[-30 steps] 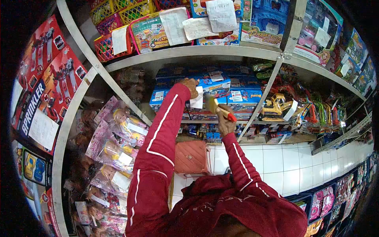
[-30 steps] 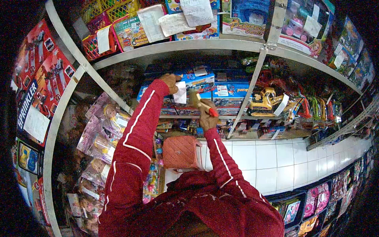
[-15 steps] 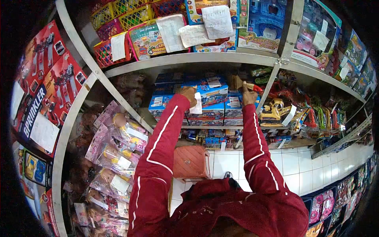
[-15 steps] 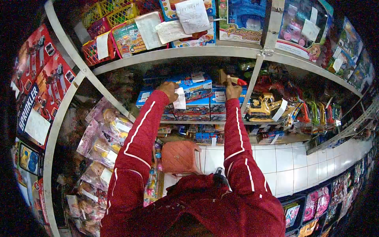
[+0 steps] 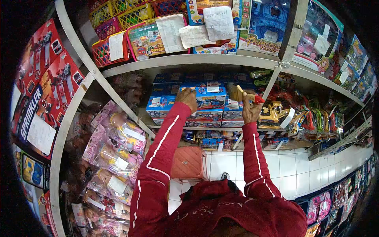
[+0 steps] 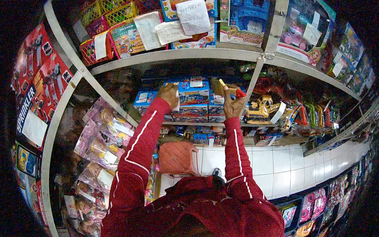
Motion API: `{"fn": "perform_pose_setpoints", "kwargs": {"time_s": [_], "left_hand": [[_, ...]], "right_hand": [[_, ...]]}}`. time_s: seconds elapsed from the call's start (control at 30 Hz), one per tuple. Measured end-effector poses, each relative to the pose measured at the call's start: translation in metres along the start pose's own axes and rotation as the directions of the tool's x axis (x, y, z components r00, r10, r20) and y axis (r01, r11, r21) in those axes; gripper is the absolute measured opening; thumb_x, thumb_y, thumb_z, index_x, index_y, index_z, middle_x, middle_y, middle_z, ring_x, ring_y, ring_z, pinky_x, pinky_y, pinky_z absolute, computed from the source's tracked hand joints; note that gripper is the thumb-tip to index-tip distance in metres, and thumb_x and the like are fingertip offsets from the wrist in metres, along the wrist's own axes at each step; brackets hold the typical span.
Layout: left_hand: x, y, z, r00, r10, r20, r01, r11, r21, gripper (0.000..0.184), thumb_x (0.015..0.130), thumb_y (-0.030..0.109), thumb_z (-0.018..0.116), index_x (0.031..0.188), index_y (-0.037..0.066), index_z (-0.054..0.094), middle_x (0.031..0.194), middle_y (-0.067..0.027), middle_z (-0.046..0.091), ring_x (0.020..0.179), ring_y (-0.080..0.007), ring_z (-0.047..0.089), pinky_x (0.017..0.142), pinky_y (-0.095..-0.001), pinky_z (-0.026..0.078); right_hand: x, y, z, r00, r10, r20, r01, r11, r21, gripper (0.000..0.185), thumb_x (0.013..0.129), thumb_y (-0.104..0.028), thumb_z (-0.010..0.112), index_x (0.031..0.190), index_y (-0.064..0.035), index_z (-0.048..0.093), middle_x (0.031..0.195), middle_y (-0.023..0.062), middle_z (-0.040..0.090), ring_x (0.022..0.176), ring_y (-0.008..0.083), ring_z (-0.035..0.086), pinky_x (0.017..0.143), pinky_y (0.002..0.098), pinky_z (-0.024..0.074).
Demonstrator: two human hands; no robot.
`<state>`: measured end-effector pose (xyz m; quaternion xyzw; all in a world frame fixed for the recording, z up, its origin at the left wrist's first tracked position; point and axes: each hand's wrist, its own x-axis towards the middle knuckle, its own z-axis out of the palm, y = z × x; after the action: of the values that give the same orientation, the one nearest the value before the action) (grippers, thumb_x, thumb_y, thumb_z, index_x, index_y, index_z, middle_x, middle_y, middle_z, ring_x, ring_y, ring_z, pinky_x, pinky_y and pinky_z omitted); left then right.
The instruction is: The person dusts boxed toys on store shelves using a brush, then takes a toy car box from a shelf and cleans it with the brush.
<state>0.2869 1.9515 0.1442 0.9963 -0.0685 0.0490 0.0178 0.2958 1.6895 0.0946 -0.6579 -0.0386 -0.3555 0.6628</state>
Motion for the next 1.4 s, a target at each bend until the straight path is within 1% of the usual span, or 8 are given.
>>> {"fn": "perform_pose_setpoints", "kwargs": {"time_s": [0.23,0.37,0.53,0.63,0.77,0.97,1.1,1.4], "left_hand": [[-0.026,0.002,0.015,0.851,-0.19,-0.49,0.01,0.938,-0.346,0.066,0.075,0.023,0.068,0.133,0.004,0.043,0.14,-0.0197,0.037,0.132,-0.037,0.032,0.108,-0.051,0.027],[-0.014,-0.023,0.039,0.766,-0.565,-0.308,0.262,0.711,-0.653,0.062,0.087,0.038,0.056,0.129,-0.006,0.04,0.136,-0.032,0.038,0.123,-0.0447,0.041,0.104,-0.0452,0.033],[-0.013,-0.027,0.047,0.822,-0.512,-0.25,0.19,0.659,-0.727,0.066,0.089,0.041,0.054,0.128,-0.009,0.038,0.125,-0.0344,0.048,0.115,-0.0469,0.048,0.099,-0.0475,0.038],[-0.02,-0.025,0.054,0.792,-0.458,-0.404,0.096,0.747,-0.658,0.064,0.087,0.037,0.057,0.129,-0.008,0.038,0.132,-0.0297,0.043,0.123,-0.0441,0.042,0.102,-0.0481,0.035],[-0.06,0.023,0.028,0.763,-0.364,-0.534,0.188,0.915,-0.356,0.063,0.081,0.023,0.061,0.134,-0.001,0.039,0.144,-0.0183,0.033,0.139,-0.0364,0.017,0.106,-0.0671,0.013],[-0.066,0.052,0.056,0.866,-0.075,-0.495,0.102,0.994,0.028,0.057,0.084,0.024,0.051,0.135,0.001,0.04,0.148,-0.0131,0.029,0.142,-0.0315,0.011,0.106,-0.0685,-0.001],[-0.067,0.062,0.07,0.925,0.034,-0.378,-0.062,0.996,-0.065,0.057,0.085,0.016,0.046,0.138,-0.001,0.034,0.151,-0.0167,0.023,0.142,-0.0334,0.014,0.108,-0.0673,0.0],[-0.086,0.076,0.074,0.979,-0.014,-0.201,-0.053,0.944,-0.327,0.07,0.08,0.014,0.053,0.139,-0.011,0.025,0.148,-0.0271,0.02,0.138,-0.0412,0.019,0.113,-0.0494,0.017]], "right_hand": [[0.011,0.002,0.016,0.993,-0.12,0.018,0.12,0.955,-0.272,0.024,0.084,-0.027,0.07,0.089,-0.0041,0.064,0.082,0.0098,0.064,0.073,0.024,0.062,0.066,0.0348,0.048],[-0.002,0.003,0.017,0.985,-0.078,0.152,0.135,0.901,-0.413,0.034,0.084,-0.039,0.068,0.087,-0.005,0.064,0.079,0.0118,0.066,0.074,0.0277,0.064,0.066,0.0381,0.0472],[-0.006,-0.016,0.016,0.996,-0.063,0.066,0.088,0.852,-0.516,0.027,0.085,-0.028,0.068,0.089,-0.0014,0.066,0.084,0.0112,0.068,0.077,0.0232,0.065,0.071,0.034,0.049],[-0.01,-0.053,0.018,0.992,-0.112,0.061,0.118,0.987,-0.113,0.018,0.083,-0.02,0.069,0.091,-0.0037,0.066,0.086,0.0137,0.067,0.082,0.0266,0.065,0.075,0.0355,0.05],[-0.007,-0.08,0.049,0.821,-0.5,0.274,0.541,0.835,-0.099,0.017,0.078,-0.01,0.073,0.094,-0.0061,0.068,0.096,0.0095,0.069,0.086,0.0247,0.066,0.078,0.0339,0.0511],[0.005,-0.078,0.14,0.673,-0.348,0.652,0.608,0.763,-0.22,0.024,0.08,-0.027,0.069,0.099,-0.0131,0.068,0.095,0.0102,0.068,0.086,0.0306,0.064,0.073,0.04,0.0511],[0.004,-0.08,0.17,0.569,-0.105,0.816,0.607,0.722,-0.331,0.02,0.08,-0.028,0.067,0.094,-0.0136,0.067,0.091,0.0125,0.067,0.085,0.0339,0.064,0.072,0.0426,0.0504],[0.022,-0.093,0.135,0.603,-0.277,0.748,0.653,0.71,-0.263,0.032,0.081,-0.044,0.065,0.087,-0.0127,0.061,0.078,0.0159,0.063,0.078,0.0366,0.061,0.065,0.047,0.0471]]}}
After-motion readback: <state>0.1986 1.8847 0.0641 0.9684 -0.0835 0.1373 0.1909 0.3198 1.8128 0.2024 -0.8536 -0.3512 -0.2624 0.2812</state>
